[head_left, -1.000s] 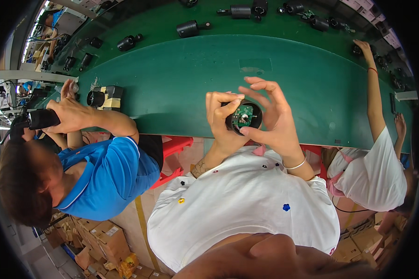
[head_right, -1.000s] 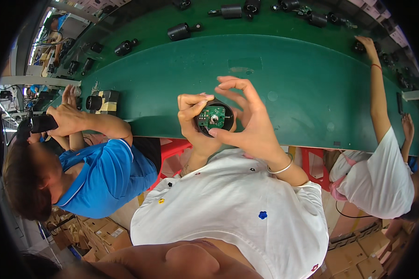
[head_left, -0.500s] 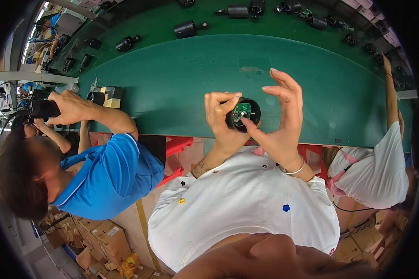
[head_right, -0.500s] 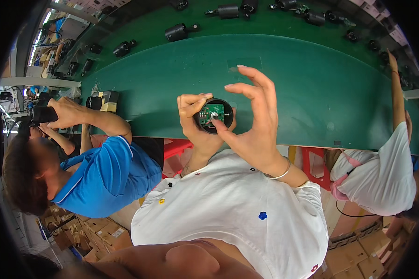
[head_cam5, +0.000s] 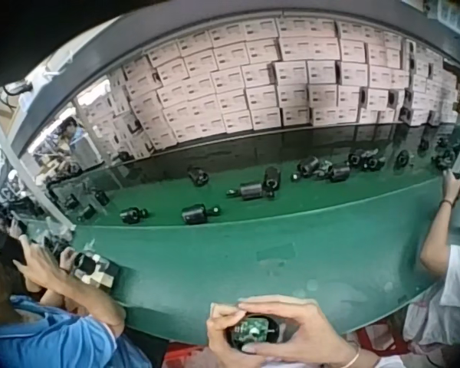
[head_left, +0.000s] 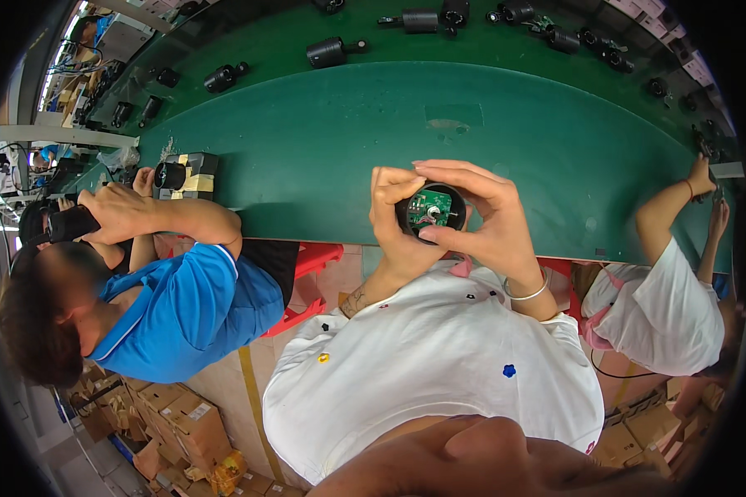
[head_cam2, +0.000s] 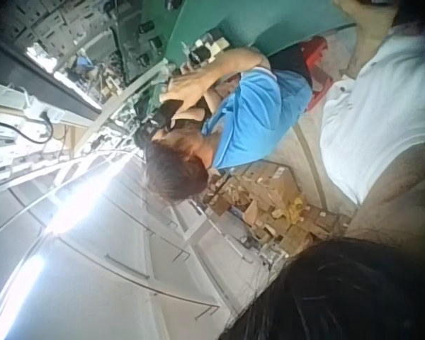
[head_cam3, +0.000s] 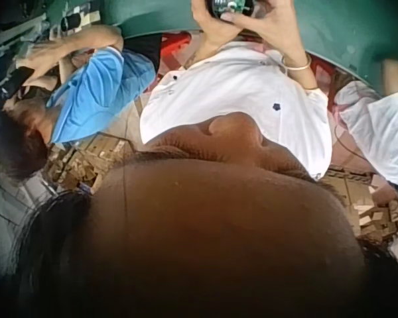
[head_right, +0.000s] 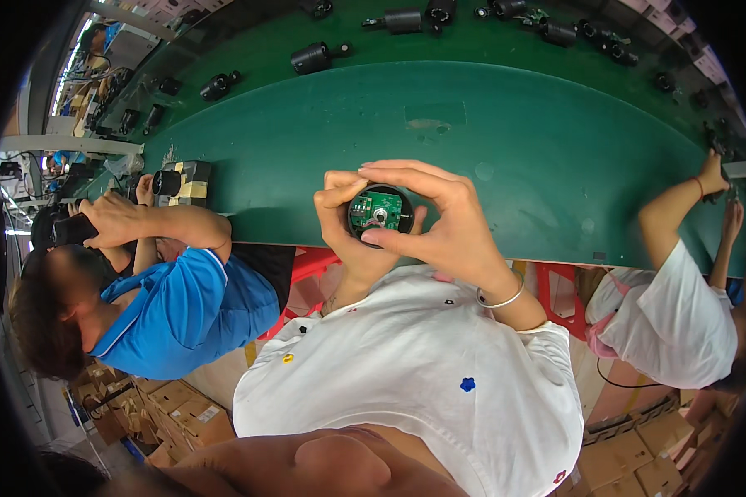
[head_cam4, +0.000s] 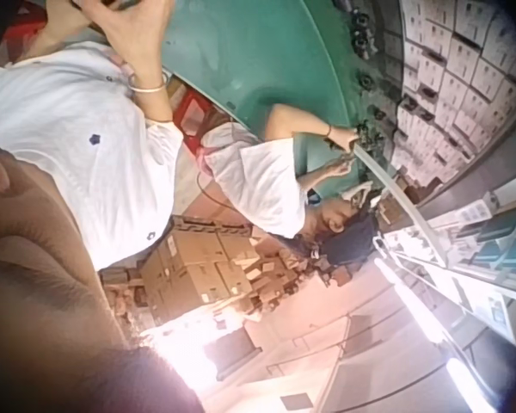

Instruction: Assembling electronic components by inserting circuit boards into cylindrical housings.

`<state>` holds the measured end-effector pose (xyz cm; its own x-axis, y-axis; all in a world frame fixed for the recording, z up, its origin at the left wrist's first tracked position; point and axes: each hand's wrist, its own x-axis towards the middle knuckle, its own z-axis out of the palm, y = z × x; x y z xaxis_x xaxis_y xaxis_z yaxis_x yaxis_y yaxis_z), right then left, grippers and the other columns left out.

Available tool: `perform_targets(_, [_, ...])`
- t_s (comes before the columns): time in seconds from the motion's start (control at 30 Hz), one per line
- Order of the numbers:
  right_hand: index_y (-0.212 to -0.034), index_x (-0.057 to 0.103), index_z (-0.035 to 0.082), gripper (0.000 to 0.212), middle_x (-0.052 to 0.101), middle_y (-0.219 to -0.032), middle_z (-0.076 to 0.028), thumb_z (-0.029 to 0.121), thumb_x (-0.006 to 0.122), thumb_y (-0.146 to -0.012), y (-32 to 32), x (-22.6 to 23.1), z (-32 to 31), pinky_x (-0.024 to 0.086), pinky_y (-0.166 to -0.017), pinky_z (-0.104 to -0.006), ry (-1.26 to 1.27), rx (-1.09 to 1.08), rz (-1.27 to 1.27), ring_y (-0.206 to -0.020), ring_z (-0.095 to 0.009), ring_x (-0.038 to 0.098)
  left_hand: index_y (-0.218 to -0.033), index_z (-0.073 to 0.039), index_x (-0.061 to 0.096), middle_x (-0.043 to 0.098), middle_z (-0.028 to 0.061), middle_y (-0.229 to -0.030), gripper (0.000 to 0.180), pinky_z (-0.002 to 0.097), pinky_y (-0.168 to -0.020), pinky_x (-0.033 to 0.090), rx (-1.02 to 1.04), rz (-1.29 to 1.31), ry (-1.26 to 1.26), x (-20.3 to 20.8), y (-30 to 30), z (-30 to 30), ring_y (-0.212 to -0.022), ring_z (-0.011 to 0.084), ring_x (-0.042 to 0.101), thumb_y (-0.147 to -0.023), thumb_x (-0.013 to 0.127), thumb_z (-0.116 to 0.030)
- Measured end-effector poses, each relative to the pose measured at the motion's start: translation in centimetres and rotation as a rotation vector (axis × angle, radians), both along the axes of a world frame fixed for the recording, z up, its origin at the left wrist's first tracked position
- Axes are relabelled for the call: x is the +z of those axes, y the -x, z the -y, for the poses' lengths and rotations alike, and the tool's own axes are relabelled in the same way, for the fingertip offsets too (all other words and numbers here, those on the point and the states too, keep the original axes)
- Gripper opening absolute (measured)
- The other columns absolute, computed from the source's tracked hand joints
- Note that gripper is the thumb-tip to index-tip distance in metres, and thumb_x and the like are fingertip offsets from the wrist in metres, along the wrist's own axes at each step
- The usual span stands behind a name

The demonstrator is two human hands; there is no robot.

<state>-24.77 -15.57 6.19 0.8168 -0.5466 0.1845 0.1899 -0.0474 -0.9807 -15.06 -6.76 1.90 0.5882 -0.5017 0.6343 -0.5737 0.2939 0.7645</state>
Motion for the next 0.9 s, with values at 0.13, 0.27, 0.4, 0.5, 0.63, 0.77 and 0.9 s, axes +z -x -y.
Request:
perform_targets(0.13, [-0.120,0.069,0.003,0.058,0.066,-0.124,-0.015,-0.007,0.076,-0.063,0.6,-0.3,-0.3,0.051,-0.094,-0.0302,-0.075,-0.017,-0.004,-0.105,-0.023,0.064,-0.110,-0.012,0.052,0.057,0.0052,-0.097,0.057,0.0331,-0.070,0.045,0.005,0.051,0.066,-0.6,0.7,0.4,-0.082,0.0199,0.050,-0.062,0.082,-0.006])
perform_targets(0.27, [-0.120,0.069,0.005,0.055,0.067,-0.122,-0.013,-0.004,0.077,-0.066,1.0,-1.6,-0.3,0.048,-0.070,-0.0226,-0.027,-0.025,0.048,-0.094,-0.016,0.063,-0.110,-0.013,0.052,0.057,0.0054,-0.097,0.056,0.0327,-0.069,0.044,0.044,0.135,0.080,-0.6,1.2,0.5,-0.082,0.0200,0.049,-0.062,0.081,-0.006])
perform_targets(0.4, [-0.119,0.070,0.006,0.053,0.068,-0.121,-0.012,-0.003,0.078,-0.067,1.3,-2.1,-0.1,0.048,-0.065,-0.0201,-0.070,-0.006,0.067,-0.092,-0.014,0.063,-0.110,-0.013,0.052,0.056,0.0056,-0.097,0.056,0.0326,-0.069,0.043,0.076,0.180,0.081,-1.0,1.5,0.7,-0.082,0.0200,0.048,-0.063,0.081,-0.006])
perform_targets(0.5, [-0.118,0.070,0.005,0.052,0.068,-0.121,-0.012,-0.003,0.078,-0.067,1.3,-2.4,0.0,0.049,-0.068,-0.0202,-0.129,0.013,0.069,-0.093,-0.015,0.063,-0.110,-0.013,0.052,0.055,0.0057,-0.097,0.056,0.0326,-0.068,0.042,0.094,0.198,0.077,-1.4,1.7,0.9,-0.082,0.0200,0.047,-0.063,0.081,-0.006])
perform_targets(0.63, [-0.118,0.070,0.005,0.053,0.068,-0.121,-0.012,-0.004,0.077,-0.067,1.1,-3.2,0.1,0.051,-0.076,-0.0219,-0.100,0.001,0.141,-0.098,-0.017,0.064,-0.111,-0.014,0.052,0.055,0.0054,-0.096,0.056,0.0329,-0.068,0.042,0.099,0.173,0.062,-1.9,1.9,1.1,-0.081,0.0196,0.046,-0.064,0.081,-0.006])
perform_targets(0.77, [-0.121,0.068,0.005,0.055,0.066,-0.125,-0.012,-0.004,0.077,-0.067,1.2,-3.3,-0.2,0.051,-0.084,-0.0242,-0.106,-0.005,0.139,-0.103,-0.018,0.064,-0.111,-0.013,0.052,0.054,0.0055,-0.096,0.056,0.0327,-0.068,0.042,0.075,0.139,0.068,-1.9,2.0,1.1,-0.081,0.0195,0.046,-0.063,0.081,-0.007])
perform_targets(0.9, [-0.123,0.066,0.004,0.056,0.064,-0.128,-0.013,-0.004,0.076,-0.069,1.3,-3.1,-0.3,0.050,-0.088,-0.0259,-0.164,0.023,0.147,-0.107,-0.019,0.063,-0.111,-0.013,0.052,0.054,0.0057,-0.096,0.057,0.0325,-0.069,0.043,0.028,0.067,0.077,-1.9,1.9,1.0,-0.082,0.0197,0.048,-0.063,0.081,-0.006])
